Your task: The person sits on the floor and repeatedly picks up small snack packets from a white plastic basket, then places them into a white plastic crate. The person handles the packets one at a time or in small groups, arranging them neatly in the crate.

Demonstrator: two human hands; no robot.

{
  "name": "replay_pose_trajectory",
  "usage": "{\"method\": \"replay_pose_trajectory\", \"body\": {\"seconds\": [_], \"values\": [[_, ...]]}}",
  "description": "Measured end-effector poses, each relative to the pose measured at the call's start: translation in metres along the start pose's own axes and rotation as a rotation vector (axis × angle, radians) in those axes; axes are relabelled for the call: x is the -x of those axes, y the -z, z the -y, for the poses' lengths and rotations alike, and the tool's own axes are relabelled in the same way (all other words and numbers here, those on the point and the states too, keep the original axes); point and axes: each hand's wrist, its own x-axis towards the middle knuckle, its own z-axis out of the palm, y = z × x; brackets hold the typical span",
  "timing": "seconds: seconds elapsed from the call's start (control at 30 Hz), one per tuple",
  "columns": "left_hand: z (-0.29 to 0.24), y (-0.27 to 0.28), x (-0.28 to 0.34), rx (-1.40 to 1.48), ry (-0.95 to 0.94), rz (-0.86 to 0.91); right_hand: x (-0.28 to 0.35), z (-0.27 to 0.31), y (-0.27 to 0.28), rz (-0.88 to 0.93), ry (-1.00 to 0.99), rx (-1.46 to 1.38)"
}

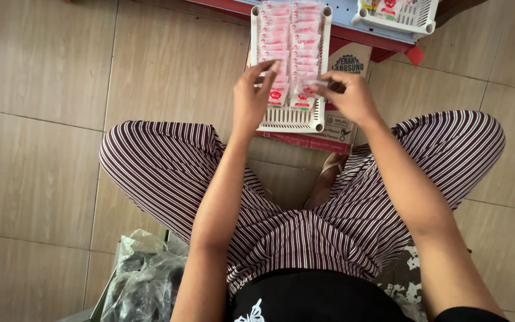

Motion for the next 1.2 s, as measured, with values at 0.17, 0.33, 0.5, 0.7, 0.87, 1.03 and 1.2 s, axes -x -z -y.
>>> {"method": "replay_pose_trajectory", "body": {"seconds": [0.17,0.33,0.5,0.7,0.87,1.03,1.2], "values": [[0.004,0.003,-0.003,0.037,0.054,-0.032,0.000,-0.021,-0.020,0.131,0.057,0.174],[0.005,0.000,-0.002,0.030,0.068,-0.021,0.000,-0.028,-0.036,0.036,0.108,0.245],[0.004,0.000,-0.002,0.068,0.073,-0.003,0.010,-0.001,-0.036,-0.036,0.160,0.403],[0.001,0.000,-0.001,0.025,0.101,-0.001,0.011,0.007,-0.048,0.195,0.124,0.562],[0.003,-0.001,-0.001,0.035,0.087,-0.004,0.007,-0.016,-0.059,0.085,0.137,0.550],[0.011,-0.004,-0.002,0.043,0.062,0.001,0.011,-0.031,-0.066,0.046,0.223,0.556],[0.014,-0.005,-0.002,-0.039,0.042,0.002,0.010,-0.036,-0.061,0.081,0.237,0.522]]}}
